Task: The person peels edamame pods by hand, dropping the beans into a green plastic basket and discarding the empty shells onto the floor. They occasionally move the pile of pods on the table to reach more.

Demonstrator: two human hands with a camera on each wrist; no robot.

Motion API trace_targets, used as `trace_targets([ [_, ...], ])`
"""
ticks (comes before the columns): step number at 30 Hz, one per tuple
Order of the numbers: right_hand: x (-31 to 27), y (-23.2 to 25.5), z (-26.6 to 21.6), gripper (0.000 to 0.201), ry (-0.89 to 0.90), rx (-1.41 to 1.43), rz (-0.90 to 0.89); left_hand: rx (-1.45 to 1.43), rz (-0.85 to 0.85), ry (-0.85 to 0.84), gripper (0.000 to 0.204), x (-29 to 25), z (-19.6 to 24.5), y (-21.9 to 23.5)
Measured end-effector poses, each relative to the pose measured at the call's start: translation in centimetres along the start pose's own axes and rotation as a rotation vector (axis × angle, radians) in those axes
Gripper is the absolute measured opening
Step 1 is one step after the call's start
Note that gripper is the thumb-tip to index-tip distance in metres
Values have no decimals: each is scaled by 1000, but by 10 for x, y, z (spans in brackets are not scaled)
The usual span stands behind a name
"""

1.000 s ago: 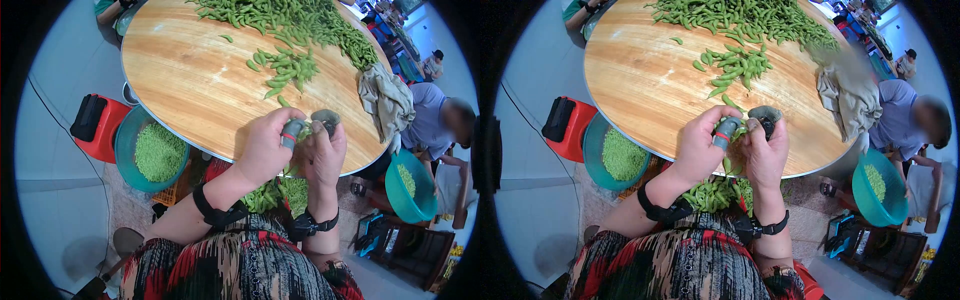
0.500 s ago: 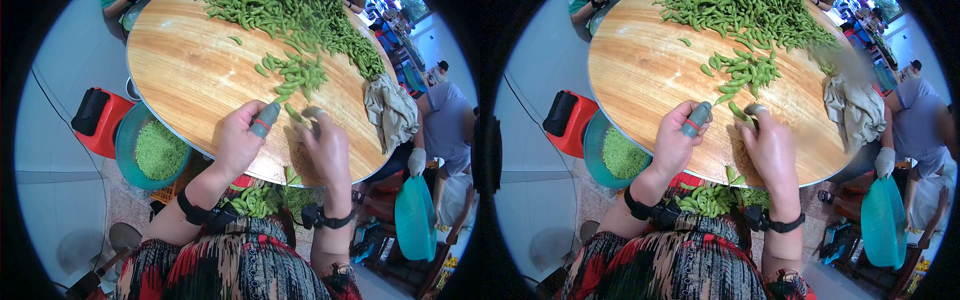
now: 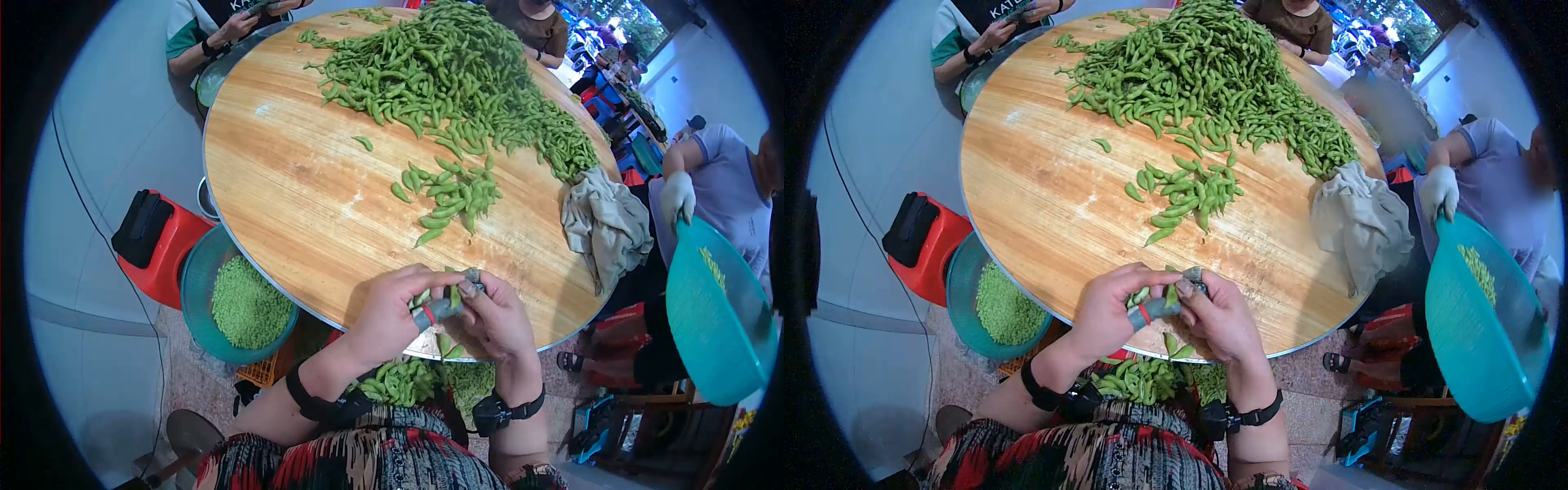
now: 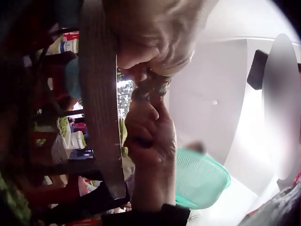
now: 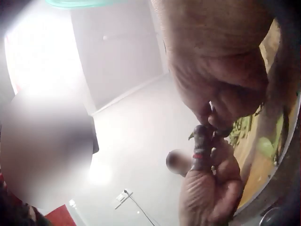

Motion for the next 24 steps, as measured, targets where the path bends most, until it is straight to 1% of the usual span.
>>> trace_targets([
  [1,-1,-2,3,17,-4,4,-2,-56,39,-42,28,-3,-3,2],
  [2,-2,-3,0,19,62,-131,52,-55,40,-31,28,-5,-6,1],
  [3,-4,-5,-2,21,124,-262,103,-182,95,69,23,-7,-17,3],
  [4,-5,-10,1,21,106,-246,94,-309,153,178,18,-11,-28,4],
  [5,-9,-11,-3,22,98,-208,147,-509,163,202,13,-11,-31,3],
  [6,-11,-11,-6,24,93,-172,199,-554,148,175,14,-11,-30,5],
  [7,-10,-17,-3,28,99,-72,102,-529,167,126,11,-10,-33,6],
  [8,-8,-22,1,31,116,-31,-14,-503,183,75,9,-10,-35,6],
  [9,-9,-29,3,32,97,33,-72,-500,187,94,9,-10,-36,5],
  [10,-9,-36,3,33,81,92,-128,-573,186,124,7,-10,-37,4],
  [11,-10,-38,4,33,73,98,-131,-648,186,149,6,-11,-38,2],
  [12,-11,-38,4,33,62,90,-103,-649,190,155,6,-12,-36,3],
  [14,-11,-35,5,33,46,80,-75,-736,184,266,9,-14,-41,0],
  [16,-10,-36,6,31,38,52,-137,-688,192,251,9,-13,-38,1],
  [18,-9,-33,8,28,35,63,-118,-560,178,261,9,-11,-31,5],
  [19,-9,-31,9,25,36,74,-100,-562,179,262,9,-10,-32,4],
  [21,-9,-29,11,22,13,104,-91,-426,222,157,9,-8,-25,7],
  [24,-8,-30,14,17,-18,168,-71,-377,180,201,6,-10,-20,6],
])
Point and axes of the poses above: each hand's wrist, its own x-axis towards the middle knuckle, its own y-axis out of the back of the hand, z = x × y, the point moved 7 cm from there along x, towards the middle knuckle, and after that the axes turned 12 degrees about -z, right-handed, at the moved point
